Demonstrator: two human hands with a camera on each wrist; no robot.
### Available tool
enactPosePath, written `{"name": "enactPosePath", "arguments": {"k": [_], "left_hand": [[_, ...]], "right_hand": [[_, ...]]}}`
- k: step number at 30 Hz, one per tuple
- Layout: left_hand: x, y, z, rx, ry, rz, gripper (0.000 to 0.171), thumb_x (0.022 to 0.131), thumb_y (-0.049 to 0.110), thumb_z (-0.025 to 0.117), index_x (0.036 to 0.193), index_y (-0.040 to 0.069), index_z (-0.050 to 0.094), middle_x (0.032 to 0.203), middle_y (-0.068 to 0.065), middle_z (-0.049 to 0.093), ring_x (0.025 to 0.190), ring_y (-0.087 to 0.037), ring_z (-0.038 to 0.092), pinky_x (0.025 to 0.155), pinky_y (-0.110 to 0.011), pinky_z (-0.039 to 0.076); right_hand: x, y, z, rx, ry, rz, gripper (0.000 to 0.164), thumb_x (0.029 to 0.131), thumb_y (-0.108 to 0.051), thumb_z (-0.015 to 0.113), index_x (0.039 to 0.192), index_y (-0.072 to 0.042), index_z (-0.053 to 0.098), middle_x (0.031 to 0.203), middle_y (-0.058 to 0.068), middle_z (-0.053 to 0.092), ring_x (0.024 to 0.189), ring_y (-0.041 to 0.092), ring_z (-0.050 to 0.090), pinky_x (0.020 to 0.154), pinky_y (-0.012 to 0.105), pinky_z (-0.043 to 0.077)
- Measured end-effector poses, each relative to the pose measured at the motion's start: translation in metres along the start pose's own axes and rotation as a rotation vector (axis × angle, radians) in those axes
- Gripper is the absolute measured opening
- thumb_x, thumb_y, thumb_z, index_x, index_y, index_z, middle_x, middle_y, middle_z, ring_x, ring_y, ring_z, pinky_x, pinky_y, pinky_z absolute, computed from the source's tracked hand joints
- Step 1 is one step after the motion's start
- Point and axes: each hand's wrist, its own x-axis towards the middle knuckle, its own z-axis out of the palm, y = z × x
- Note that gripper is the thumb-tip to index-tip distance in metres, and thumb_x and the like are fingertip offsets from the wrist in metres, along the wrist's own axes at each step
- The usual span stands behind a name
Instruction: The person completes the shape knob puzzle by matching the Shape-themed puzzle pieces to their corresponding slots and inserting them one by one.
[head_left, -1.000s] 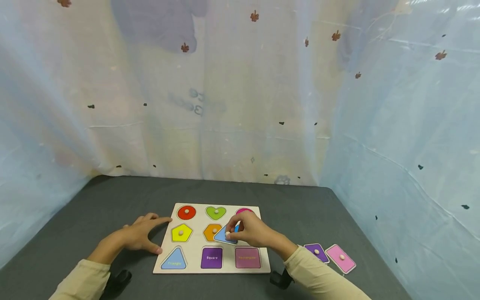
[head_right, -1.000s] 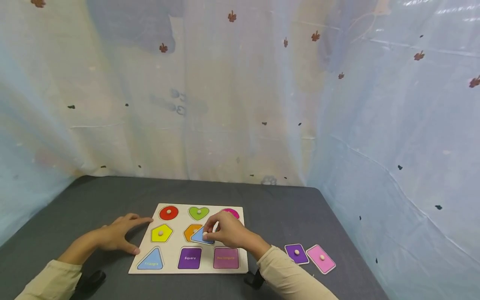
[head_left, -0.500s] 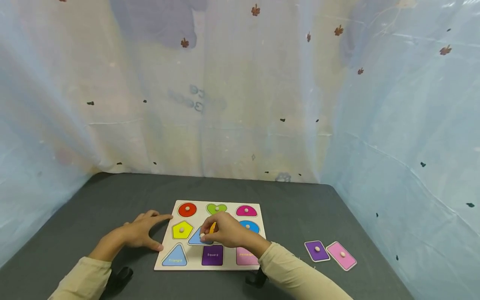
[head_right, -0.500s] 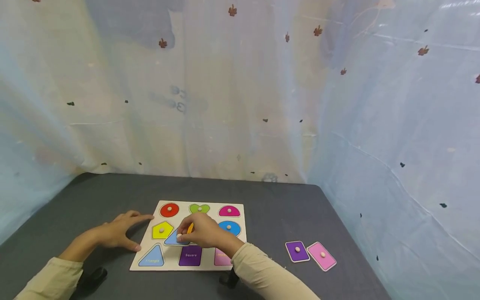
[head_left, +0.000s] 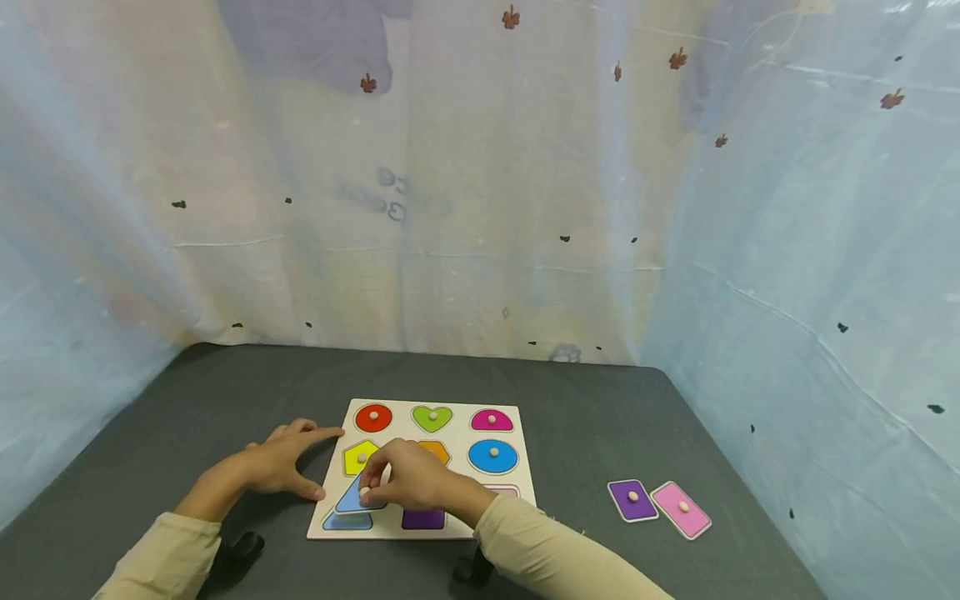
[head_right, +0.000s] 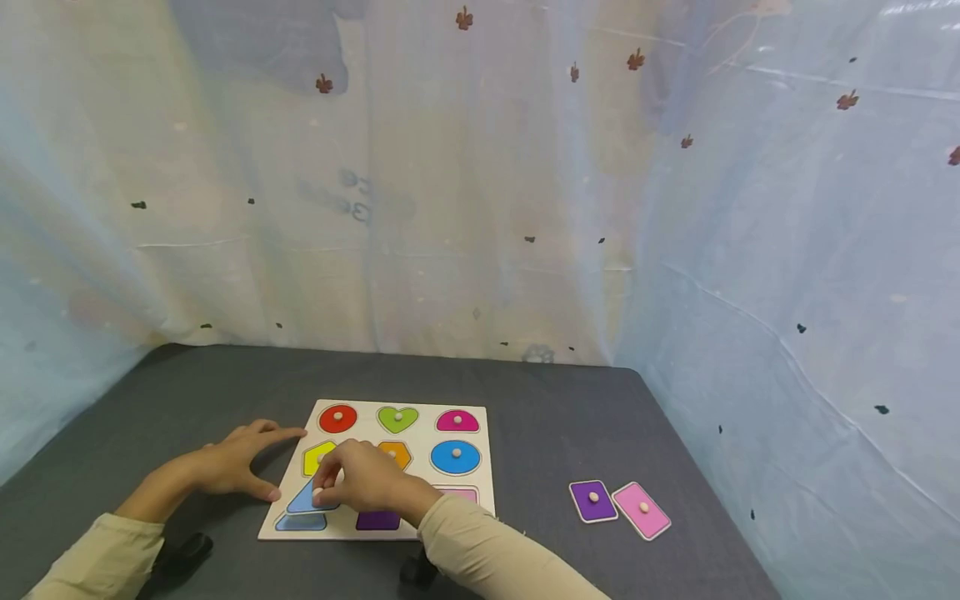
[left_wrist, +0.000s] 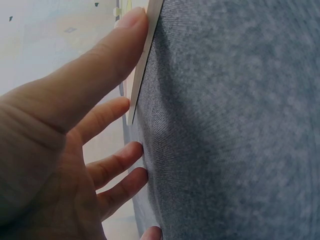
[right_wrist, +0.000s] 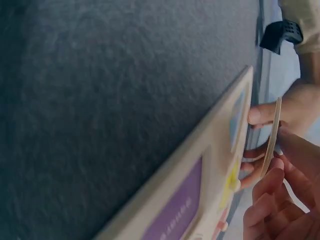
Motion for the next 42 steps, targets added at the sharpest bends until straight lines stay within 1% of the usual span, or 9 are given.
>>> {"name": "enactPosePath", "arguments": {"k": [5, 9, 12, 18, 20, 28, 32, 42], "left_hand": [[-0.001, -0.001, 0.001, 0.001, -0.002, -0.019, 0.098, 0.062, 0.054, 0.083, 0.145, 0.022, 0.041, 0.139, -0.022, 0.037, 0.122, -0.047, 0.037, 0.082, -0.084, 0.022], [-0.001, -0.001, 0.0, 0.01, 0.008, -0.01, 0.097, 0.062, 0.053, 0.083, 0.145, 0.022, 0.042, 0.138, -0.023, 0.037, 0.121, -0.047, 0.037, 0.081, -0.083, 0.024], [0.0, 0.001, 0.0, 0.005, 0.007, 0.006, 0.096, 0.064, 0.052, 0.083, 0.145, 0.021, 0.041, 0.138, -0.024, 0.037, 0.122, -0.048, 0.037, 0.08, -0.083, 0.024], [0.001, 0.002, -0.001, -0.002, -0.003, 0.005, 0.096, 0.064, 0.05, 0.083, 0.145, 0.021, 0.041, 0.138, -0.021, 0.037, 0.122, -0.046, 0.037, 0.081, -0.082, 0.024], [0.0, 0.001, -0.002, -0.002, -0.001, 0.006, 0.096, 0.064, 0.05, 0.084, 0.145, 0.021, 0.041, 0.138, -0.021, 0.037, 0.121, -0.045, 0.037, 0.081, -0.082, 0.025], [-0.002, 0.0, -0.001, -0.011, -0.004, 0.019, 0.096, 0.064, 0.051, 0.083, 0.145, 0.02, 0.041, 0.138, -0.022, 0.036, 0.121, -0.047, 0.036, 0.08, -0.081, 0.025], [-0.001, 0.0, -0.001, -0.005, -0.006, 0.012, 0.097, 0.064, 0.051, 0.083, 0.145, 0.021, 0.041, 0.138, -0.022, 0.036, 0.121, -0.047, 0.036, 0.081, -0.081, 0.025], [0.001, 0.002, -0.001, -0.001, -0.013, -0.001, 0.097, 0.063, 0.05, 0.084, 0.145, 0.021, 0.041, 0.139, -0.023, 0.036, 0.122, -0.047, 0.036, 0.082, -0.083, 0.023]], "right_hand": [[0.002, 0.0, 0.009, -0.037, 0.008, 0.023, 0.005, 0.082, -0.022, 0.076, 0.082, -0.019, 0.073, 0.066, -0.014, 0.055, 0.06, -0.001, 0.047, 0.052, 0.016, 0.04], [0.004, 0.002, 0.014, -0.029, 0.017, 0.04, 0.007, 0.081, -0.023, 0.078, 0.08, -0.02, 0.072, 0.064, -0.013, 0.054, 0.059, -0.001, 0.047, 0.053, 0.015, 0.04], [0.004, 0.002, 0.016, 0.014, 0.011, 0.055, 0.008, 0.08, -0.021, 0.079, 0.078, -0.019, 0.071, 0.063, -0.011, 0.054, 0.058, 0.0, 0.047, 0.053, 0.016, 0.039], [0.008, 0.001, 0.019, 0.136, -0.004, 0.073, 0.008, 0.078, -0.017, 0.08, 0.077, -0.015, 0.073, 0.059, -0.007, 0.054, 0.055, 0.003, 0.047, 0.048, 0.017, 0.037], [0.01, 0.0, 0.02, 0.157, -0.004, 0.084, 0.008, 0.078, -0.017, 0.08, 0.076, -0.014, 0.072, 0.058, -0.006, 0.054, 0.054, 0.004, 0.047, 0.048, 0.017, 0.036], [0.01, -0.004, 0.027, 0.131, -0.007, 0.13, 0.013, 0.077, -0.017, 0.081, 0.071, -0.016, 0.07, 0.055, -0.005, 0.053, 0.051, 0.006, 0.047, 0.047, 0.018, 0.034], [0.009, -0.003, 0.027, 0.125, -0.002, 0.132, 0.013, 0.077, -0.016, 0.081, 0.071, -0.016, 0.07, 0.055, -0.006, 0.053, 0.051, 0.006, 0.047, 0.047, 0.018, 0.034], [0.007, -0.002, 0.026, 0.164, -0.011, 0.136, 0.01, 0.078, -0.016, 0.08, 0.074, -0.014, 0.071, 0.056, -0.005, 0.052, 0.052, 0.006, 0.047, 0.046, 0.017, 0.033]]}}
